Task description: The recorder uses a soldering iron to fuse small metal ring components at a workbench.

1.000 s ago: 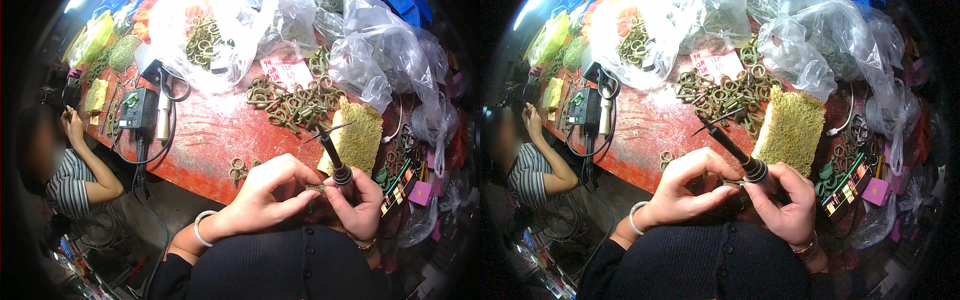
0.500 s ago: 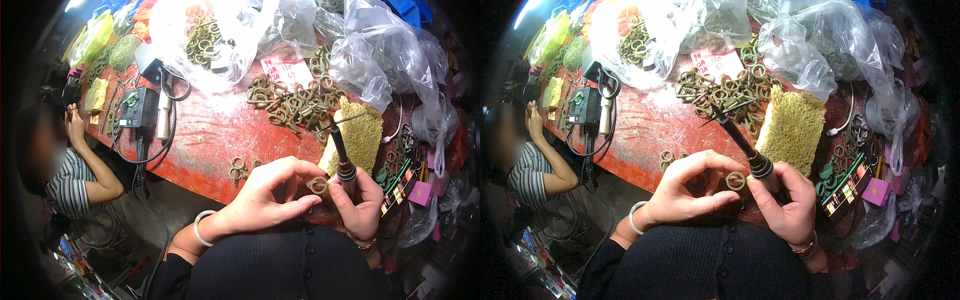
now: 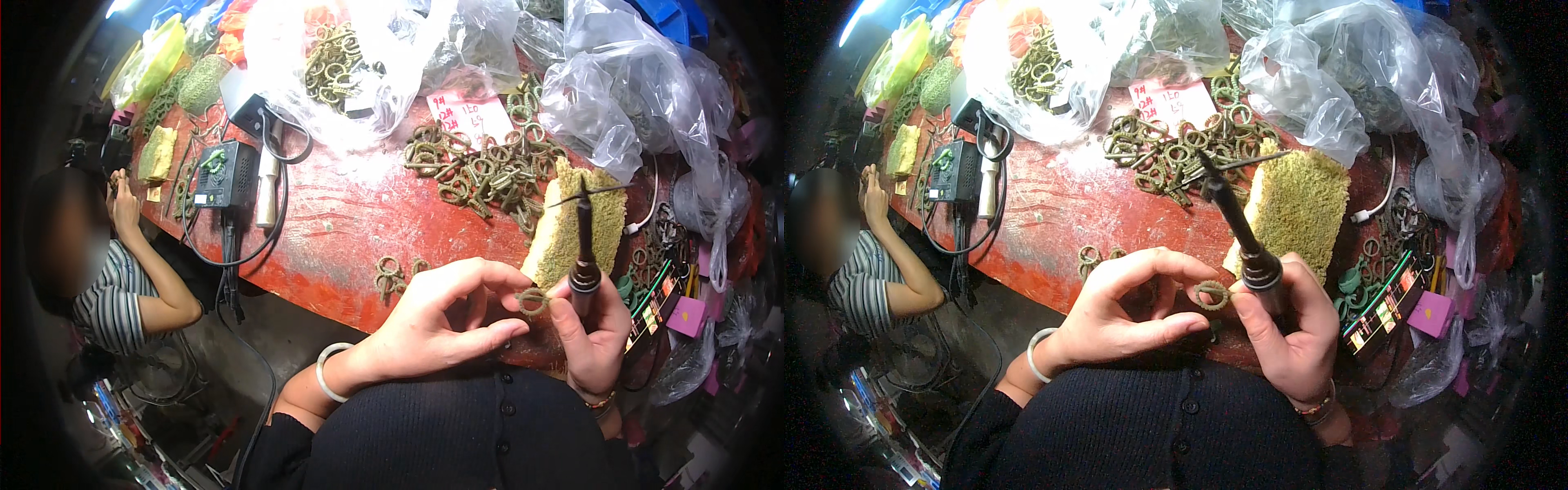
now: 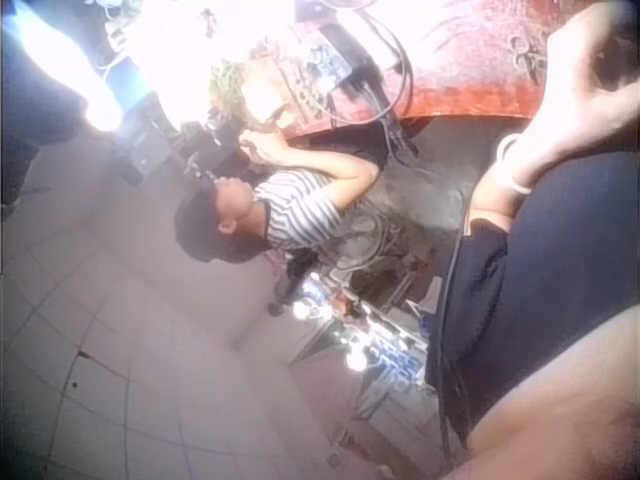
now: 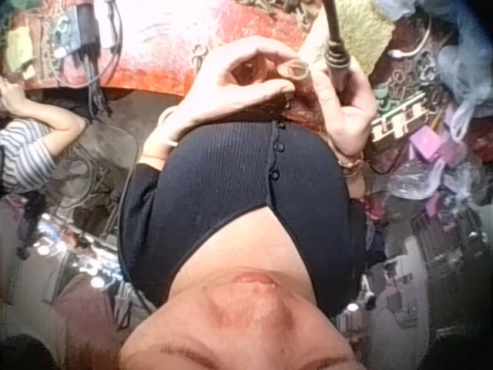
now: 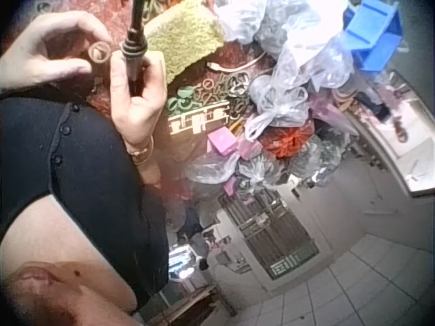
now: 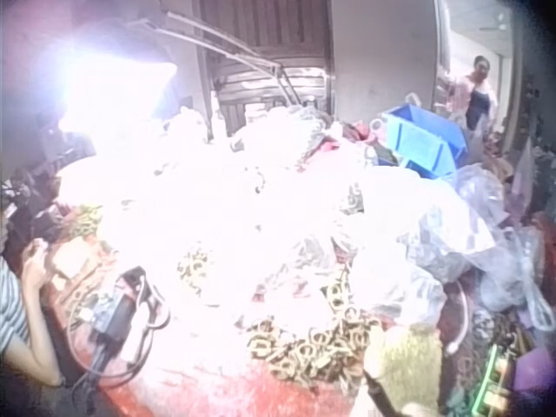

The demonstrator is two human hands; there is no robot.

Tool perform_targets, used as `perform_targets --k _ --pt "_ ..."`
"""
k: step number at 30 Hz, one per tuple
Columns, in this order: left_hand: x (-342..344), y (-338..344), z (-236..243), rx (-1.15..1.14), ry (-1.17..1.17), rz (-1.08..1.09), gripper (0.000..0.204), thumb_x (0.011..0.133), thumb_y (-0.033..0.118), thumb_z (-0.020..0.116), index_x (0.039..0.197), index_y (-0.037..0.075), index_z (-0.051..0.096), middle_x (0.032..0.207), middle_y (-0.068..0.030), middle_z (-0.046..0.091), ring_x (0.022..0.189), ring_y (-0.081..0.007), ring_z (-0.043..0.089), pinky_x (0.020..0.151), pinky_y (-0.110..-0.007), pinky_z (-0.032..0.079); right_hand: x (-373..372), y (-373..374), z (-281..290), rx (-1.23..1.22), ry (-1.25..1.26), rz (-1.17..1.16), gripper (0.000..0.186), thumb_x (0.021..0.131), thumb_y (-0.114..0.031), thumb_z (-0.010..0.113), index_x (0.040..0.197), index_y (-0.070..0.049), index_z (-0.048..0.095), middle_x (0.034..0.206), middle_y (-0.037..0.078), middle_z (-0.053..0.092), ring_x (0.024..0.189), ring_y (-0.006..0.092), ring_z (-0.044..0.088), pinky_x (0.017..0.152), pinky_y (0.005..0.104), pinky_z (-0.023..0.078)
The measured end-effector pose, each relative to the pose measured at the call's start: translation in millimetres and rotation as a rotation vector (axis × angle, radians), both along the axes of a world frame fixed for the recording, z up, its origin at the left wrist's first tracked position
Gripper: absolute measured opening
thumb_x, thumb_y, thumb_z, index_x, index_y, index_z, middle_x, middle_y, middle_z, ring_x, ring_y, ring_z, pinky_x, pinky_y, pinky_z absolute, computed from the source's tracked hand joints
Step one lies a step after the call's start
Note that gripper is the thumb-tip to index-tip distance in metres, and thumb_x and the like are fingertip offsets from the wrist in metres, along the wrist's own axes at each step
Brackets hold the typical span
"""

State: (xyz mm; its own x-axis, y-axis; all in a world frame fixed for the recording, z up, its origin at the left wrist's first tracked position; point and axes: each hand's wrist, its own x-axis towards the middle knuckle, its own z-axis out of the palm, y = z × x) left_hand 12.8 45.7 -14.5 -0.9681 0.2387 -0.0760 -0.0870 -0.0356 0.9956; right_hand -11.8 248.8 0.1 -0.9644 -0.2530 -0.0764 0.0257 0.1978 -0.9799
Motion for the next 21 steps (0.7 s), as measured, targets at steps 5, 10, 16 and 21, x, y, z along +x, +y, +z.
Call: perform_targets --k 5,10,16,21 --pt "-1.9 -0.1 0.5 -0.001 0.031 -0.042 0.044 0.079 0.007 0.078 0.119 0.002 0.062 0.085 0.0002 0.063 0.060 -0.0023 0.047 0.055 -0.020 0.039 -1.2 0.6 3.4 0.066 0.145 0.054 0.010 0.086 -0.001 0.066 0.093 -0.001 0.059 0.090 0.007 0.055 0.079 0.0132 0.053 0.074 0.0243 0.042" --pt "-1.7 0.5 -1.5 -0.020 0.039 -0.069 0.044 0.078 0.009 0.079 0.119 0.002 0.063 0.085 0.0003 0.064 0.060 -0.0025 0.048 0.053 -0.021 0.039 -1.6 -0.1 0.4 0.032 0.123 0.100 0.010 0.086 0.000 0.066 0.094 -0.001 0.059 0.090 0.007 0.055 0.079 0.0145 0.054 0.074 0.0249 0.042" --pt "-1.5 -0.4 -2.2 -0.035 0.055 -0.066 0.041 0.078 0.009 0.079 0.116 0.003 0.064 0.083 -0.0002 0.064 0.061 -0.0031 0.049 0.053 -0.021 0.039 -1.9 -0.3 -1.5 0.055 0.157 0.121 0.010 0.086 0.000 0.066 0.094 -0.001 0.059 0.090 0.007 0.055 0.077 0.0142 0.052 0.071 0.0249 0.041" --pt "-1.2 -0.5 -1.4 -0.018 0.035 -0.060 0.039 0.079 0.009 0.079 0.115 0.003 0.065 0.082 0.0008 0.063 0.061 -0.0029 0.049 0.053 -0.021 0.038 -2.3 0.4 -2.9 0.054 0.178 0.125 0.011 0.086 -0.001 0.066 0.094 -0.001 0.059 0.089 0.007 0.055 0.076 0.0140 0.052 0.069 0.0247 0.040"
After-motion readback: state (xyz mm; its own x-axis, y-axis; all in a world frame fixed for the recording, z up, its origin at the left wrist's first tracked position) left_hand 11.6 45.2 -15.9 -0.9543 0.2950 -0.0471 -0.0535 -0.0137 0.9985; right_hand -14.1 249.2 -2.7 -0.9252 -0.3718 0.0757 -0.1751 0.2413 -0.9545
